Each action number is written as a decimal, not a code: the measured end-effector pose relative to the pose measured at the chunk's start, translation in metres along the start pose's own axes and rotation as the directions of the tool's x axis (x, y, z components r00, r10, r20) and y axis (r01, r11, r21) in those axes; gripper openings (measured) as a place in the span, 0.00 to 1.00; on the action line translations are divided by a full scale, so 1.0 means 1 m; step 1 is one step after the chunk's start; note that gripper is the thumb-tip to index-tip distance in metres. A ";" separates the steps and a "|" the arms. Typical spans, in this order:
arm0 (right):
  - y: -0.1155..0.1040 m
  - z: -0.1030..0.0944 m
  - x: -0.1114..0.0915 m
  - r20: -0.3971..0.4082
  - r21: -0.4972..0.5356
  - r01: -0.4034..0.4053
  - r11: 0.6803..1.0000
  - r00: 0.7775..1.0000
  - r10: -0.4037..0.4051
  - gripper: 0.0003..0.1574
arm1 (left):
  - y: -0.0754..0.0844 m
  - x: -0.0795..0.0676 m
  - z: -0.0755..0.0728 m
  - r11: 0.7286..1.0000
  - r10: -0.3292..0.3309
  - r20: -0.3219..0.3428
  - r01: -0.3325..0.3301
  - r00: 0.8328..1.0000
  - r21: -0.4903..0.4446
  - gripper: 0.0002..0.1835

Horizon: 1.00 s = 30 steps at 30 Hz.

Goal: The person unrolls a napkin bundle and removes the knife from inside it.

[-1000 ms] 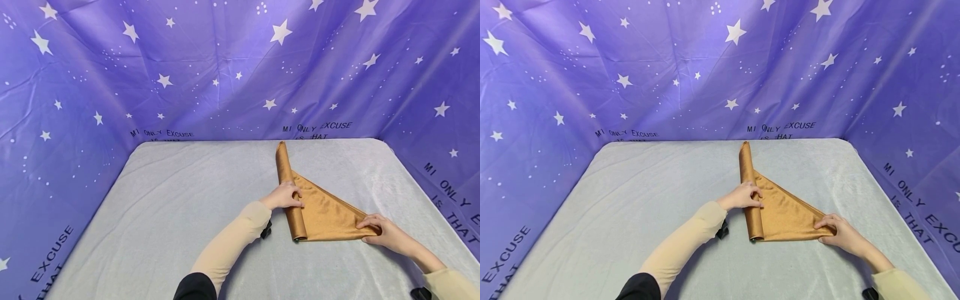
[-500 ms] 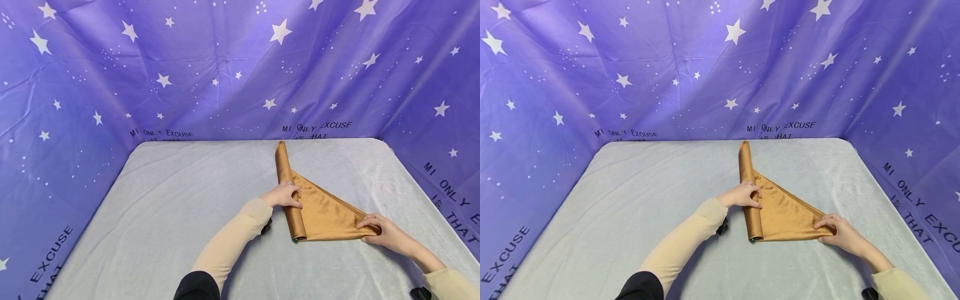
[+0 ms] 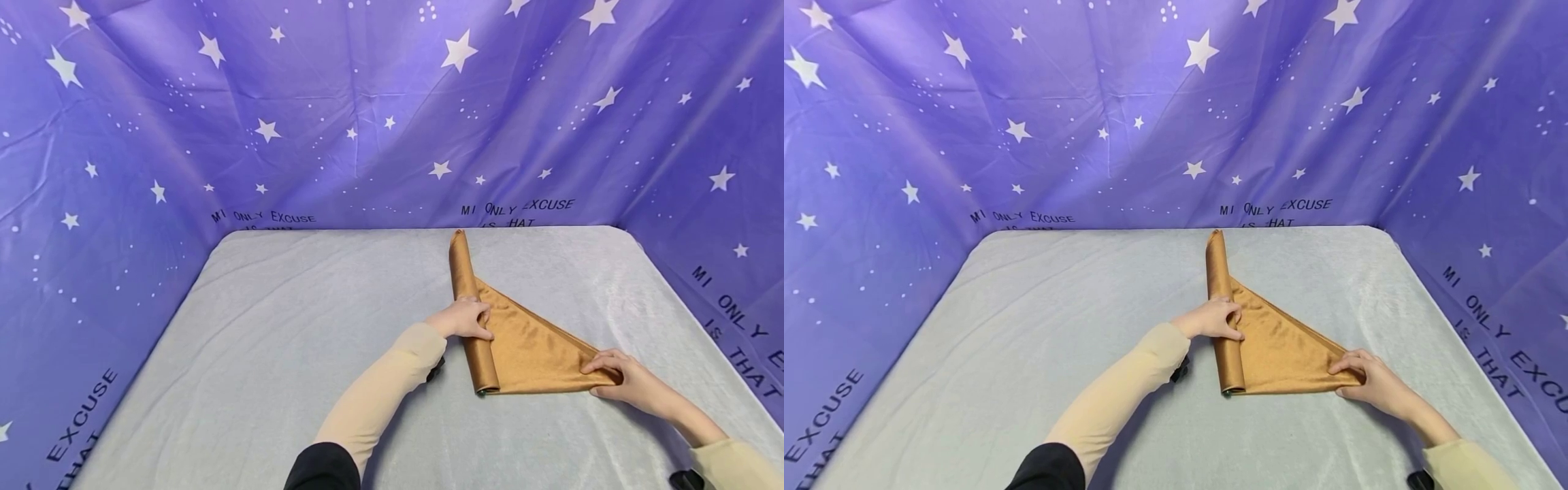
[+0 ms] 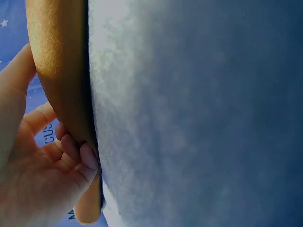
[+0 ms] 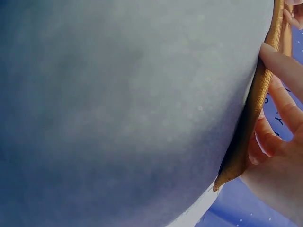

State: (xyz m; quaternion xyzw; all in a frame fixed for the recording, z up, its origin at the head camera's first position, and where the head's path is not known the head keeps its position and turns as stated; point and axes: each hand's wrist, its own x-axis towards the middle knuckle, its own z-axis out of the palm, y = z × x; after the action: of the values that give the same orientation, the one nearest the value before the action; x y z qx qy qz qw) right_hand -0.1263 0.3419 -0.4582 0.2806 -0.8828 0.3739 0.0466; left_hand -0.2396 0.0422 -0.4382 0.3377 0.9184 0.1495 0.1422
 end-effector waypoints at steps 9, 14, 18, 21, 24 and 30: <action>-0.002 0.001 0.001 0.007 0.013 -0.011 1.000 1.000 0.011 0.23 | -0.012 -0.006 -0.003 0.991 0.041 -0.065 -0.049 0.997 -0.127 0.12; -0.001 0.001 0.000 0.006 0.000 -0.016 1.000 1.000 0.016 0.23 | -0.018 -0.011 -0.004 0.987 0.046 -0.088 -0.059 0.995 -0.151 0.10; -0.001 0.001 0.001 0.006 -0.006 -0.026 1.000 1.000 0.026 0.23 | -0.022 -0.017 -0.004 0.983 0.025 -0.104 -0.043 0.994 -0.176 0.10; -0.001 0.000 0.001 0.008 -0.003 -0.029 1.000 1.000 0.029 0.23 | -0.026 -0.021 -0.005 0.975 0.012 -0.120 -0.039 0.993 -0.220 0.11; -0.002 0.000 0.001 0.013 0.001 -0.033 0.999 0.999 0.033 0.23 | -0.031 -0.024 -0.004 0.962 0.009 -0.138 -0.046 0.990 -0.268 0.13; -0.001 -0.001 0.000 0.022 0.008 -0.050 0.999 0.999 0.049 0.22 | -0.038 -0.031 -0.004 0.936 -0.002 -0.163 -0.055 0.987 -0.347 0.14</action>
State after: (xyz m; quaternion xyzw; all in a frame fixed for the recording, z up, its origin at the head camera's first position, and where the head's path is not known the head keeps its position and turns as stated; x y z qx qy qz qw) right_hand -0.1258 0.3417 -0.4570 0.2630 -0.8882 0.3757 0.0262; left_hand -0.2400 -0.0068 -0.4438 0.3064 0.8808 0.3392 0.1236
